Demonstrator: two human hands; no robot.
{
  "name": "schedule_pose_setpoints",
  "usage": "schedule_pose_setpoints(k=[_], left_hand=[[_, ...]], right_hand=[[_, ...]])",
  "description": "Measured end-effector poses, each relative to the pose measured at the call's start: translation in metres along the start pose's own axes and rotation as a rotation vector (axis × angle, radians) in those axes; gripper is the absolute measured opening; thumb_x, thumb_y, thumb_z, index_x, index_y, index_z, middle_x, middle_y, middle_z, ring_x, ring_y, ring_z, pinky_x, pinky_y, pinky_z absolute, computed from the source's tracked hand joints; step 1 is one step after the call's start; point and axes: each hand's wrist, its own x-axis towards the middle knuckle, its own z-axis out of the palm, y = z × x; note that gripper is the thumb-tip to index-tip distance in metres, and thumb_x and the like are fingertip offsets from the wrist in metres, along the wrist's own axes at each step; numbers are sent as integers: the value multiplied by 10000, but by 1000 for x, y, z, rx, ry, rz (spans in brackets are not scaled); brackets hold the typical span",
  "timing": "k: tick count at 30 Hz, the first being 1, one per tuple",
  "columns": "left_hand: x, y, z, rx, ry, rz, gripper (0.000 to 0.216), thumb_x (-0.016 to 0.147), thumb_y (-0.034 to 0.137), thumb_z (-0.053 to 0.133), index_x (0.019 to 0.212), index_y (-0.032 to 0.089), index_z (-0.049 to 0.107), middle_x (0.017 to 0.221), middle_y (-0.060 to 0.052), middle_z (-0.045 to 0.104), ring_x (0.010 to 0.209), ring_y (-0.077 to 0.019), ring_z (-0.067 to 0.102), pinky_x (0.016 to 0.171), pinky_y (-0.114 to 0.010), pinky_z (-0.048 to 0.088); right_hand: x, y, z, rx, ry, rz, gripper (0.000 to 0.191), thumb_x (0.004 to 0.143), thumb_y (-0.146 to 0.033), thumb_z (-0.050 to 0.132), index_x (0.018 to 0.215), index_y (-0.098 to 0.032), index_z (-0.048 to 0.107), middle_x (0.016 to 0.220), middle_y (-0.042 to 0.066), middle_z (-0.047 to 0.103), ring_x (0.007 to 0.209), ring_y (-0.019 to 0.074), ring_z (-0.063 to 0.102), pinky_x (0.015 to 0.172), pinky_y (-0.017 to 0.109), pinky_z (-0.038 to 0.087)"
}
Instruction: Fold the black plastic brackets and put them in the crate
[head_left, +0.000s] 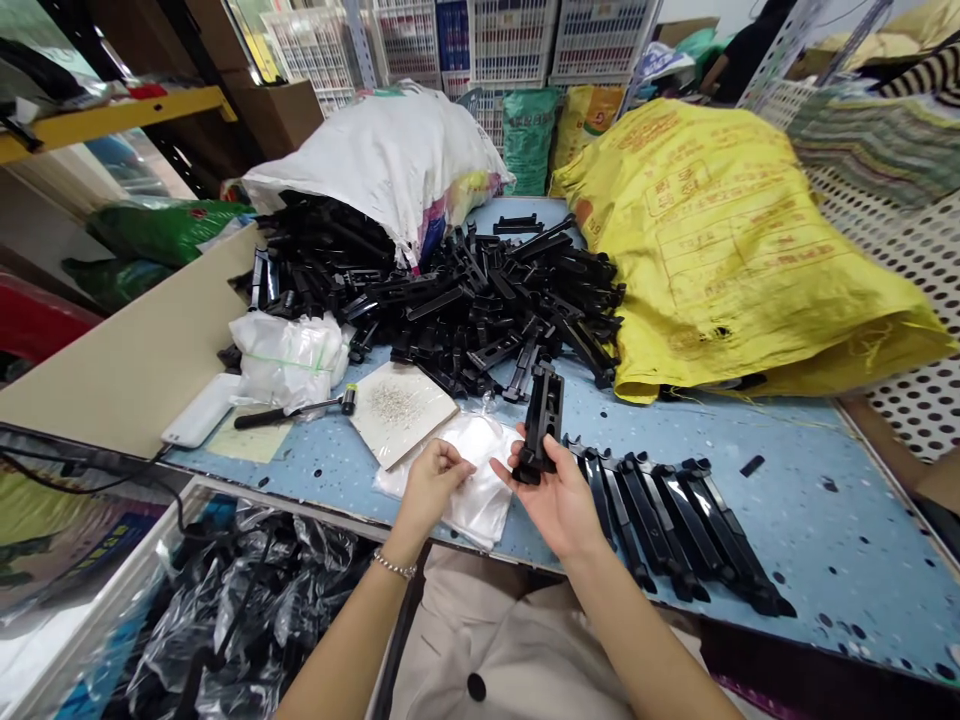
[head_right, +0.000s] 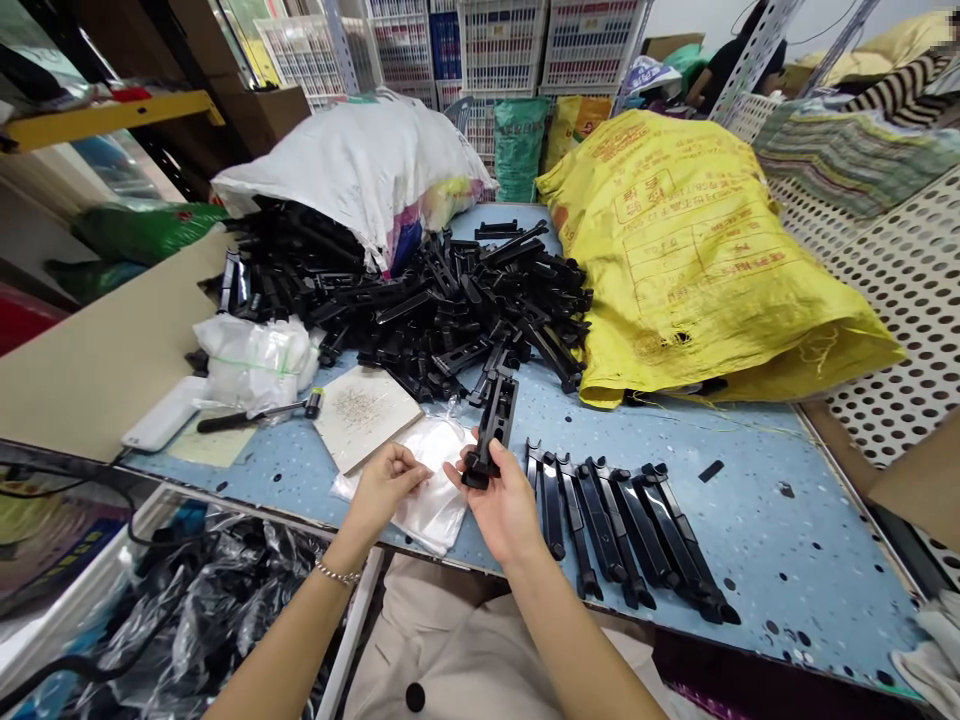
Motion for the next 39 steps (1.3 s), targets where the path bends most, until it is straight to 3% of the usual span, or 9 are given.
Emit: schedule_pose_setpoints(k=[6,10,14,18,21,25,31,35,39], left_hand=[[-5,1,2,179,30,183,65,724,198,592,757,193,536,668,21,589,611,-141,579,603,-258,457],[-17,21,-8,828,-38,424,250,751,25,445,708,181,636,850,-88,647,865,-232,617,821,-374,477],[-17,41,-16,1230,-21,340,199,826,110,478,816,149,672,898,-116,649,826,-258,628,757,-386,500],[-7,38,-18,1069,-43,352,264,820,76,470,946,164,684,1000,-83,660,915,-212,641,832,-330,509],[-2,27,-22,879,-111,418,465,722,-15,465,1103,178,649,1150,-76,630,1019,-189,614,889,-306,504],[-3,18,-32,783,-137,383,624,706,-9,444,1295,178,530,1334,-115,524,789,-128,631,812,-317,544],[-33,16,-30,935,-163,547,713,745,-32,353,1429,168,370,1451,-140,407,1303,-239,453,1050,-393,440],[-50,13,-31,933,-83,559,662,821,-2,335,1452,197,331,1439,-137,421,1304,-226,465,1047,-374,449],[-63,8,-21,930,-84,633,677,839,3,330,1487,185,254,1451,-165,400,1315,-245,455,1024,-382,473]], right_hand=[[2,8,-5,-100,58,26,285,736,-391,729,935,-190,689,790,8,679,705,138,610,756,328,555],[14,24,-14,-162,94,-19,277,698,-410,765,832,-180,691,796,14,690,742,141,618,723,282,540],[9,25,-17,-263,119,-49,299,697,-421,771,818,-162,685,809,20,689,752,134,614,710,245,524],[-25,6,-23,-227,-27,37,332,768,-442,713,961,-175,668,861,33,674,752,150,607,705,304,551],[-53,-1,-33,-167,-195,283,400,841,-501,606,1026,-149,647,773,42,640,621,134,572,536,268,532],[-62,15,-41,-222,-8,458,413,851,-532,576,906,-126,633,732,31,605,540,91,529,473,220,504],[-55,21,-39,-800,-109,279,458,827,-610,545,952,-174,608,704,-10,570,476,95,521,397,210,426],[-55,7,-39,-1238,-96,81,474,897,-564,437,1168,-198,569,686,-12,610,464,117,536,477,247,434],[-52,8,-38,-1373,-83,-65,440,888,-514,467,1177,-198,570,1037,87,665,867,231,639,762,343,484]])
